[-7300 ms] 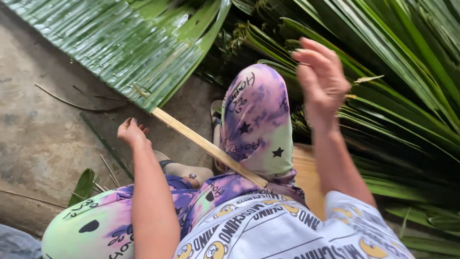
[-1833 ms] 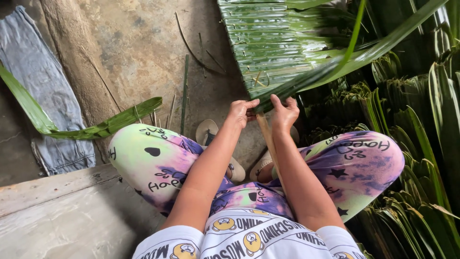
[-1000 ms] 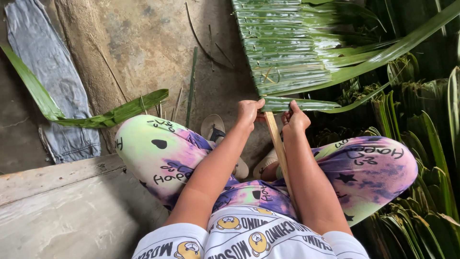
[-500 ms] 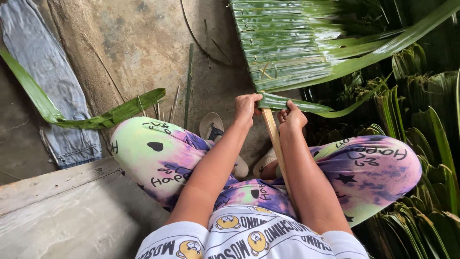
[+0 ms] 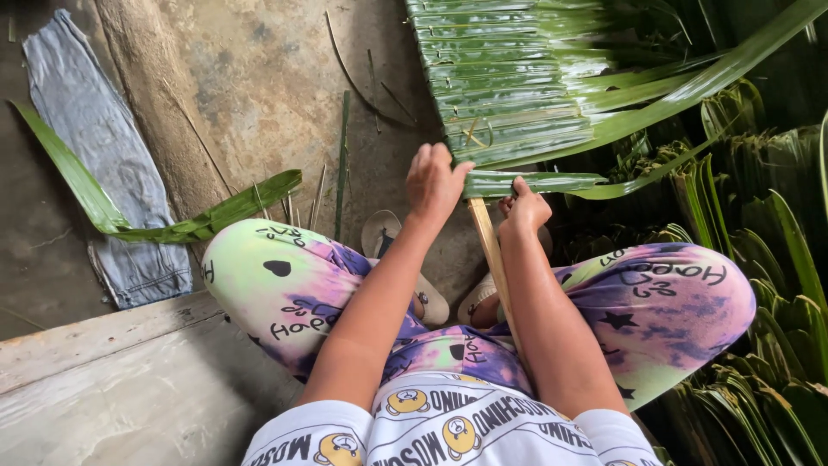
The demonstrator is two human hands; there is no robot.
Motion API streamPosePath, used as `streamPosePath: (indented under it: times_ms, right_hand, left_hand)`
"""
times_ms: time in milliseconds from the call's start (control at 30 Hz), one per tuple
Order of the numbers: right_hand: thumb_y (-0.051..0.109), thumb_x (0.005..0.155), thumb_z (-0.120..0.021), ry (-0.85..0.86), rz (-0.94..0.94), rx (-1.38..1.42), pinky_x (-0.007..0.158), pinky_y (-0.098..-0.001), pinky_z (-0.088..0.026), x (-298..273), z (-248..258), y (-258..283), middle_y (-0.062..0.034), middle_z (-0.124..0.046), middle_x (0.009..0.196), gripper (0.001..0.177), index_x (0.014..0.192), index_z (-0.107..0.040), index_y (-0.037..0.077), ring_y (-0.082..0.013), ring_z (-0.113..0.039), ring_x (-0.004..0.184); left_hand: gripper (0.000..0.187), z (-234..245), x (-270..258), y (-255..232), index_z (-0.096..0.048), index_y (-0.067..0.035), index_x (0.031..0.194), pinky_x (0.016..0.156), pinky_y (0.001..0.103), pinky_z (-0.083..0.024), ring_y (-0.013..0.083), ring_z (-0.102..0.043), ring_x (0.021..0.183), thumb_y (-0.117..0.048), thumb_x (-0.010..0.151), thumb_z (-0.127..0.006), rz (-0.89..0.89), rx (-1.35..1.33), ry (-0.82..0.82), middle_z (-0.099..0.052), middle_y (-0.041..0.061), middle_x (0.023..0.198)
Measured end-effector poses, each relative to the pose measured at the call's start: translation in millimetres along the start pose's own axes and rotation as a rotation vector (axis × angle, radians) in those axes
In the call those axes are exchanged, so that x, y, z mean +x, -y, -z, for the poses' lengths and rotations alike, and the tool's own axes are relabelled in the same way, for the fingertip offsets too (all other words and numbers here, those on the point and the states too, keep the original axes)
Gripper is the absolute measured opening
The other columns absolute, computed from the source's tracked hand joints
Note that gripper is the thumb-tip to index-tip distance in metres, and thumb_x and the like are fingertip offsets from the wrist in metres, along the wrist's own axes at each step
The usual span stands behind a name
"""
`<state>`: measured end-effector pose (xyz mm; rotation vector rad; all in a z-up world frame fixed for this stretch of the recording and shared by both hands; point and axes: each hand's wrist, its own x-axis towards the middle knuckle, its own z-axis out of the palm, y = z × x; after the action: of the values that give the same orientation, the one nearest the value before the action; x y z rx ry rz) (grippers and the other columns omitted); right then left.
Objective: Weaving palm leaves onto a wooden stick and securing them with pins to create a thatched panel
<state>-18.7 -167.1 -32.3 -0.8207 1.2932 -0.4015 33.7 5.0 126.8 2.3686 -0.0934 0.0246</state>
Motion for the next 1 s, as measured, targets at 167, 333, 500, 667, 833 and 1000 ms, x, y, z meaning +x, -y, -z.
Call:
streamPosePath:
  times_ms: [167, 333, 500, 667, 833, 1000]
  right_hand:
    - [0.014, 0.089, -0.080, 0.027, 0.049, 0.014, 0.044, -0.0348, -0.059, -3, -2, 2, -0.0060, -0.052, 0.067, 0.029, 0.092, -0.054, 0.002, -0.0161, -0.062, 0.047]
    - [0.012, 0.087, -0.082, 0.033, 0.109, 0.048, 0.041, -0.0326, -0.054, -18, -7, 18, -0.0099, -0.051, 0.062, 0.033, 0.083, -0.052, 0.002, -0.0186, -0.060, 0.044]
    - [0.012, 0.086, -0.084, 0.038, 0.128, 0.080, 0.039, -0.0318, -0.052, -23, -6, 24, -0.0130, -0.051, 0.056, 0.035, 0.080, -0.051, 0.002, -0.0196, -0.059, 0.042]
    - [0.012, 0.089, -0.080, 0.034, 0.050, 0.118, 0.043, -0.0332, -0.058, -17, -3, 16, -0.0087, -0.051, 0.059, 0.030, 0.087, -0.052, 0.003, -0.0179, -0.060, 0.043]
    - [0.013, 0.090, -0.080, 0.018, -0.007, 0.117, 0.044, -0.0376, -0.062, 5, 0, -1, -0.0109, -0.054, 0.067, 0.027, 0.095, -0.056, 0.002, -0.0178, -0.061, 0.044]
    - [0.015, 0.089, -0.081, 0.019, -0.042, 0.086, 0.046, -0.0422, -0.064, -8, -1, 9, -0.0102, -0.056, 0.068, 0.029, 0.099, -0.055, 0.003, -0.0189, -0.064, 0.044]
  left_hand:
    - [0.077, -29, 22, -9, -0.057, -0.006, 0.101, 0.064, 0.042, -0.062, 0.0315, -0.066, 0.082, -0.053, 0.052, -0.094, -0.511, 0.497, -0.112, -0.052, 0.007, 0.090]
    - [0.076, -38, 33, -13, -0.054, -0.009, 0.094, 0.052, 0.044, -0.058, 0.0304, -0.064, 0.066, -0.053, 0.046, -0.094, -0.737, 0.644, -0.161, -0.052, 0.007, 0.077]
    - [0.039, -48, 35, -11, -0.054, -0.009, 0.078, 0.037, 0.043, -0.048, 0.0268, -0.053, 0.048, -0.030, 0.067, -0.084, -0.971, 0.754, -0.374, -0.043, 0.007, 0.061]
    - [0.038, -38, 9, 19, -0.061, -0.011, 0.083, 0.042, 0.039, -0.055, 0.0260, -0.067, 0.052, -0.035, 0.064, -0.084, -0.691, 0.611, -0.262, -0.057, 0.005, 0.068]
    - [0.034, -24, -29, 27, -0.075, -0.003, 0.086, 0.051, 0.041, -0.058, 0.0333, -0.071, 0.059, -0.036, 0.093, -0.068, 0.352, -0.268, 0.375, -0.070, 0.017, 0.066]
    - [0.023, -26, -29, 20, -0.069, 0.009, 0.087, 0.029, 0.027, -0.054, 0.0195, -0.067, 0.041, -0.013, 0.094, -0.065, 0.587, -0.738, 0.292, -0.068, 0.021, 0.061]
